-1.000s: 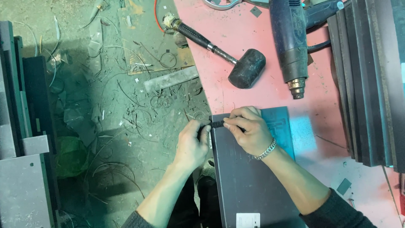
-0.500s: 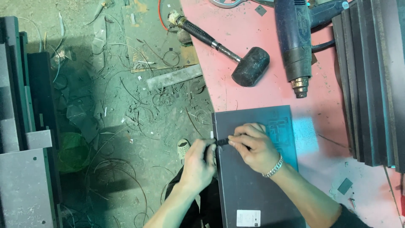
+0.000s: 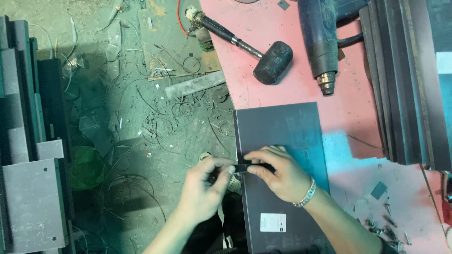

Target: Applying adhesive edge banding to the sides of wooden panels using a heat gun and a mallet for pressure.

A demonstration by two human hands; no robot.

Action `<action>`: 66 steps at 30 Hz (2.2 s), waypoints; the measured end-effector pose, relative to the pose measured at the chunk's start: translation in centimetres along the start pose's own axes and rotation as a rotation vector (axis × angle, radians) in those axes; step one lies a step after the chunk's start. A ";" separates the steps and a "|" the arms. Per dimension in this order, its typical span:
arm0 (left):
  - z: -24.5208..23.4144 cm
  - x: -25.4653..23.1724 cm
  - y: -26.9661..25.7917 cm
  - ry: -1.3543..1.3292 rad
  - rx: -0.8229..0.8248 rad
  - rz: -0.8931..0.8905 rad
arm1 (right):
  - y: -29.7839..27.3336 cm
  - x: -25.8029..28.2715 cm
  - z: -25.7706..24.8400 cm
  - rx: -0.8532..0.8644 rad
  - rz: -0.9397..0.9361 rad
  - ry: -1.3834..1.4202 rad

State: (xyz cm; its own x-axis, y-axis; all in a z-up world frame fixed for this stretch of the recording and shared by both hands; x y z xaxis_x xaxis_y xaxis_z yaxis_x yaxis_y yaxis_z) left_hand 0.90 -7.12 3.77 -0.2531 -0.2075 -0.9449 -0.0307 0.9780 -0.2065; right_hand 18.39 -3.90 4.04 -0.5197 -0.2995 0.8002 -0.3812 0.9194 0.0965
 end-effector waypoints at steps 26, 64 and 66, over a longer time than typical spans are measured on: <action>3.1 6.9 14.3 0.220 0.117 -0.019 | 6.4 -6.6 -0.3 -0.368 -0.100 -0.321; 4.0 7.8 6.2 0.233 0.108 -0.118 | 1.1 -3.7 -0.8 -0.357 -0.133 -0.088; 4.3 8.2 5.8 0.236 0.099 -0.112 | 0.8 -3.3 -0.7 -0.351 -0.155 -0.081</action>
State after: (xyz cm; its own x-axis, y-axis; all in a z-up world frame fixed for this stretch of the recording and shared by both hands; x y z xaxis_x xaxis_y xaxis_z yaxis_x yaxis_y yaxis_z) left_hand 2.84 -3.28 -6.32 -0.4716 -0.2916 -0.8322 0.0207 0.9398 -0.3410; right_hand 20.34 -1.94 1.87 -0.5410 -0.4475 0.7121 -0.1822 0.8889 0.4202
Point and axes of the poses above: each hand's wrist, its own y-axis towards the middle knuckle, its own z-axis out of the palm, x = y × z, the point moved 9 cm from there along y, towards the middle knuckle, and after that the axes turned 7 degrees about -x, right-handed, at the moved point
